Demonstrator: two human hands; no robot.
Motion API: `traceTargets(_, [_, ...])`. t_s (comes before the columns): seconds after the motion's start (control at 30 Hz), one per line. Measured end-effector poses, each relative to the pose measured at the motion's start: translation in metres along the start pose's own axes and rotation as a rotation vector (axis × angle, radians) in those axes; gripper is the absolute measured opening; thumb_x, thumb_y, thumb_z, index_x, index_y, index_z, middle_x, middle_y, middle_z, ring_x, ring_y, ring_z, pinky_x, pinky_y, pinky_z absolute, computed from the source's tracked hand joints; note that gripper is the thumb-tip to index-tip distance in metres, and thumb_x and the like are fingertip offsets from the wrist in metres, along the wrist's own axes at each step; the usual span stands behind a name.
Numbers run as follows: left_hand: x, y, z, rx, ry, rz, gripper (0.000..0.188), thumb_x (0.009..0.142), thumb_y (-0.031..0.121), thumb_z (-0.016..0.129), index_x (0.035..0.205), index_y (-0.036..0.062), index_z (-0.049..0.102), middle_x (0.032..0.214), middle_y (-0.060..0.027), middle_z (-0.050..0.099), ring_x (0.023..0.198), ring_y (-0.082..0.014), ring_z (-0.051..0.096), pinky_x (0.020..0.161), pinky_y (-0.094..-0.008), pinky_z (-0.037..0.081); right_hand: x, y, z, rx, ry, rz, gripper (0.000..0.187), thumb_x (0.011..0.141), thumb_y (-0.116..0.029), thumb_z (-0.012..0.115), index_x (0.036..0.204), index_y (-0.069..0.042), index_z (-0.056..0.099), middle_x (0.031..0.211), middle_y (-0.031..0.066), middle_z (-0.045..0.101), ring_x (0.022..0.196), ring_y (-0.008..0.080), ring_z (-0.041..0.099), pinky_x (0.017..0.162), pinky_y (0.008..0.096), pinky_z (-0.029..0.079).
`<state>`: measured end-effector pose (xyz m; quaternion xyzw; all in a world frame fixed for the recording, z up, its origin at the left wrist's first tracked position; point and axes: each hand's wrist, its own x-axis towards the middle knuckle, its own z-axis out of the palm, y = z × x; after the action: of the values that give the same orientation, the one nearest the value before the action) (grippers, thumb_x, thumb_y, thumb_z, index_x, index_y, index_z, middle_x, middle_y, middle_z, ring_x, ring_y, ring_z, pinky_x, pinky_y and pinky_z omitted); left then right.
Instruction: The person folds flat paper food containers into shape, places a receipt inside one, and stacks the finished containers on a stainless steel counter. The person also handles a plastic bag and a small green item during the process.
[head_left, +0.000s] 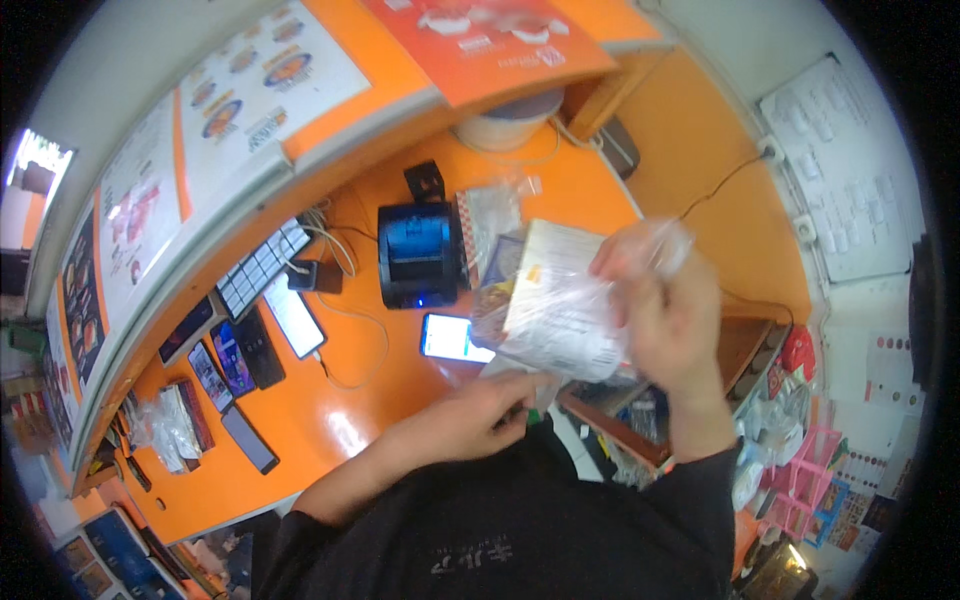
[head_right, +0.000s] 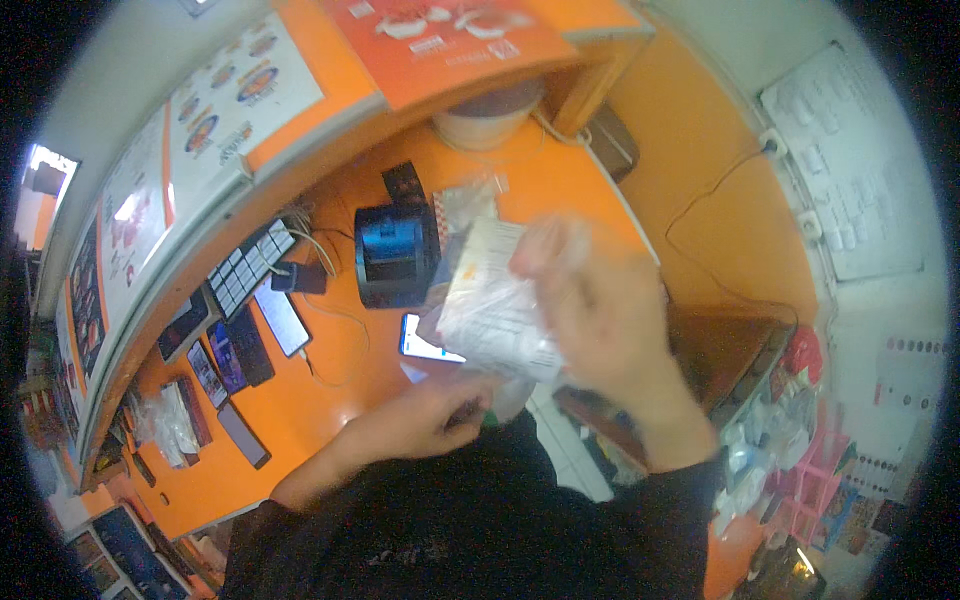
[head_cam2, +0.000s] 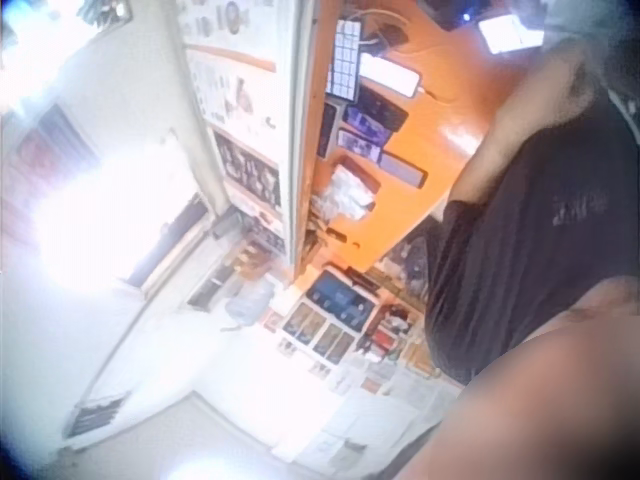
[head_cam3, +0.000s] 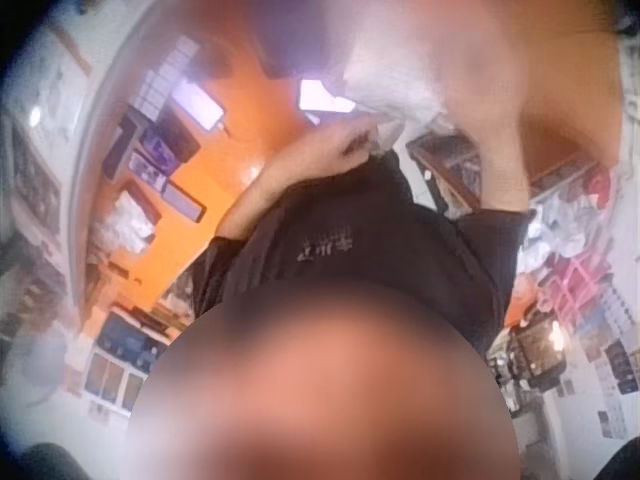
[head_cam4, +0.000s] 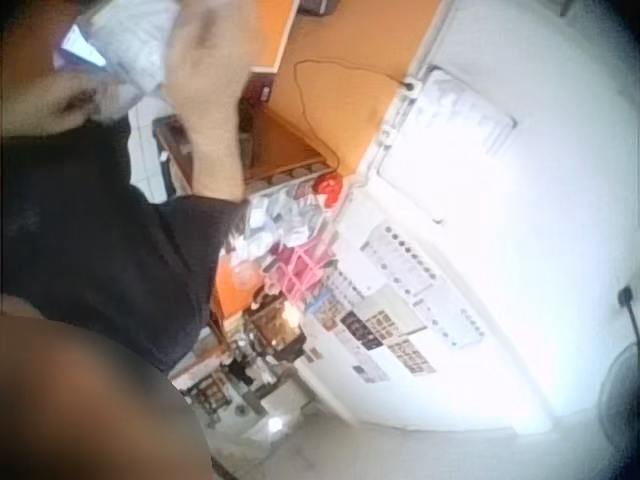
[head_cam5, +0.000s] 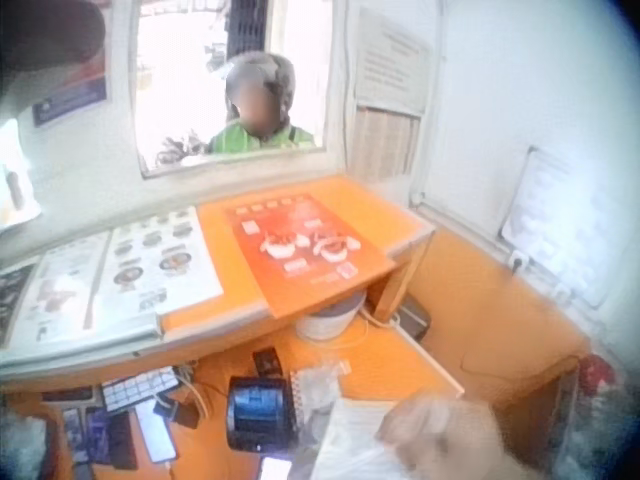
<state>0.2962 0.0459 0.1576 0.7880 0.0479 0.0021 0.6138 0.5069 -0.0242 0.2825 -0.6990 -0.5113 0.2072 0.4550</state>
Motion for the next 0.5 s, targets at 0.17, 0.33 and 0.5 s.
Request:
traceTargets(0.17, [-0.016, 0.003, -0.010, -0.254, -0.156, -0.012, 0.062, 0.095, 0.008, 0.060, 0.154, 0.0158, 0.039, 0.101, -0.0056, 0.058, 0.090, -0.0154, 0.056, 0.083, -0.0320, 0.049, 0.068, -0.080, -0.062, -0.090, 0.075, -0.168, 0.030, 0.106, -0.027, 0.052, 0.087, -0.005, 0.063, 0.088, 0.0046, 0.064, 0.074, 0.0078, 0.057, 0.066, 0.0234, 0.045])
traceTargets(0.33, [-0.024, -0.005, -0.011, -0.256, -0.024, -0.032, 0.056, 0.096, 0.007, 0.060, 0.149, 0.0140, 0.045, 0.103, -0.0051, 0.057, 0.094, -0.0158, 0.055, 0.086, -0.0317, 0.048, 0.188, -0.139, -0.114, -0.054, 0.212, -0.421, 0.032, 0.104, -0.033, 0.054, 0.093, -0.005, 0.064, 0.089, 0.0009, 0.062, 0.079, 0.0117, 0.057, 0.076, 0.0273, 0.046])
traceTargets(0.5, [-0.038, -0.006, -0.013, -0.241, 0.097, 0.092, 0.058, 0.095, 0.000, 0.057, 0.150, 0.0103, 0.043, 0.096, -0.0035, 0.052, 0.086, -0.0135, 0.051, 0.081, -0.0280, 0.047, 0.307, -0.152, -0.127, -0.277, 0.110, -0.402, 0.030, 0.103, -0.031, 0.055, 0.103, -0.003, 0.065, 0.095, 0.0039, 0.064, 0.089, 0.0135, 0.059, 0.084, 0.0286, 0.049])
